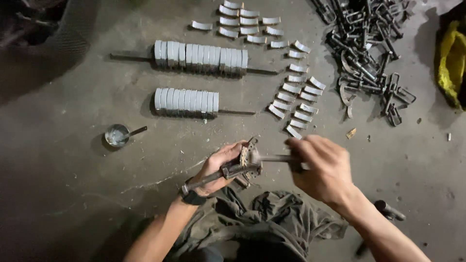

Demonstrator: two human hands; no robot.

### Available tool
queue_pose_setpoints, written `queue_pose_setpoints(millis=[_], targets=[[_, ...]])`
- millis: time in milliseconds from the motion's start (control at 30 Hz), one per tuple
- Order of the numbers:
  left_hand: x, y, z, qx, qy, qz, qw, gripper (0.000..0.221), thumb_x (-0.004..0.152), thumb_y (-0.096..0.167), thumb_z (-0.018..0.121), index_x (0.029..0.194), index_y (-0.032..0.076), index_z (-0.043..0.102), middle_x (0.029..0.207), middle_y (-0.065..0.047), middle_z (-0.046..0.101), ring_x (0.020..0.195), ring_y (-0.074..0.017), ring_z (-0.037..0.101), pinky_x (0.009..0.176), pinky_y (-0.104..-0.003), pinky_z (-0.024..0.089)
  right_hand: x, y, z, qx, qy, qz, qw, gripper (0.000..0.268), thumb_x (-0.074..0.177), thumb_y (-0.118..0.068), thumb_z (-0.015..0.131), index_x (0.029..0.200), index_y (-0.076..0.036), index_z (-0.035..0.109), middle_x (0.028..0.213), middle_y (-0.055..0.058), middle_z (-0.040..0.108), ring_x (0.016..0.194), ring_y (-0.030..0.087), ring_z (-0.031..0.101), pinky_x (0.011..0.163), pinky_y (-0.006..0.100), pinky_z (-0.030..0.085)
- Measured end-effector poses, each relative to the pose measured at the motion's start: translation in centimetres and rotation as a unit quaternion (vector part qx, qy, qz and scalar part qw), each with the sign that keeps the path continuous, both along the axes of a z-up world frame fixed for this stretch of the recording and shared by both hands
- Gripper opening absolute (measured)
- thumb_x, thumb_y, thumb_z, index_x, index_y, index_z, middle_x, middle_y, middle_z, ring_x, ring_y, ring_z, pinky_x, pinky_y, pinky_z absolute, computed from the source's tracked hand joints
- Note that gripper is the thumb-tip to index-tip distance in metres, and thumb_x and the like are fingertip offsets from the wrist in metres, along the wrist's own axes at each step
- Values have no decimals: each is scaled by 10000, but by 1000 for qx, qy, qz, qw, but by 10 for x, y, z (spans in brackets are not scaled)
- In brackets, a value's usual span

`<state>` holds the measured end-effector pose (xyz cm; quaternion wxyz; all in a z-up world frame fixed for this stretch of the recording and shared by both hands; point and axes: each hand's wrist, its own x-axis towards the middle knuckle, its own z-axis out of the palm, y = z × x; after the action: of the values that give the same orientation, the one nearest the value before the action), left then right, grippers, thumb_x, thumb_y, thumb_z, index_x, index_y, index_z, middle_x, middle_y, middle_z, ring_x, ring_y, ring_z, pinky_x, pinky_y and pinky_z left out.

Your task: Organizing and preparing engine bearings and connecting rod components on the floor for assembly.

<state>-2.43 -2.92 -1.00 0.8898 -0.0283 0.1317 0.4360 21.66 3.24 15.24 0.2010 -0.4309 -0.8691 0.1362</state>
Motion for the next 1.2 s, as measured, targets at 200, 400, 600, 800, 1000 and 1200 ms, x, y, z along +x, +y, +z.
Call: queue_pose_setpoints(millis=[200, 400, 600, 800, 1000, 1200], targets=[[4, 9, 23, 84, 70, -13, 994, 349, 1120, 241, 470, 1294, -44, 570, 1107, -121, 698, 984, -191, 696, 883, -333, 587, -3, -7, -7, -19, 51, -42, 998, 318, 784, 14, 685, 1094, -55, 688, 802, 69, 656, 699, 199, 653, 611, 350, 536], [11, 15, 48, 172, 384, 9, 907, 424, 1064, 338, 491, 1285, -5, 605, 1032, -153, 714, 876, -230, 679, 757, -358, 582, 11, -43, -65, -225, 87, -226, 944, 208, 930, -168, 691, 1096, -61, 757, 684, 76, 628, 632, 161, 614, 600, 327, 504], [21, 37, 52, 358, 674, 167, 625, 459, 1093, 361, 526, 1402, 26, 469, 1345, -188, 640, 1242, -289, 649, 1069, -439, 531, -36, -71, -99, -593, 359, -205, 691, 291, 976, -276, 660, 1015, 5, 722, 767, 18, 680, 703, 128, 625, 653, 302, 519], [-23, 52, 74, 393, 613, 180, 661, 766, 1030, 371, 634, 1581, 21, 233, 1539, -275, 463, 1448, -381, 459, 1227, -525, 407, -14, -56, -95, -511, 308, -197, 778, 278, 953, -268, 677, 967, 4, 735, 696, 16, 662, 634, 112, 592, 592, 300, 508], [-12, 76, 73, 566, 773, -6, 288, 1000, 734, 380, 812, 1463, -83, 309, 1507, -324, 408, 1439, -451, 357, 1170, -652, 136, -8, -58, -92, -488, 236, -198, 816, 269, 960, -252, 681, 877, 4, 696, 656, 10, 615, 637, 87, 542, 580, 290, 459], [2, 81, 63, 555, 733, -196, 340, 660, 824, 178, 801, 1305, -70, 424, 1105, -259, 644, 1100, -411, 646, 975, -573, 474, -2, -60, -87, -477, 181, -174, 843, 272, 941, -237, 689, 841, 12, 643, 603, 37, 574, 569, 103, 488, 522, 312, 425]])
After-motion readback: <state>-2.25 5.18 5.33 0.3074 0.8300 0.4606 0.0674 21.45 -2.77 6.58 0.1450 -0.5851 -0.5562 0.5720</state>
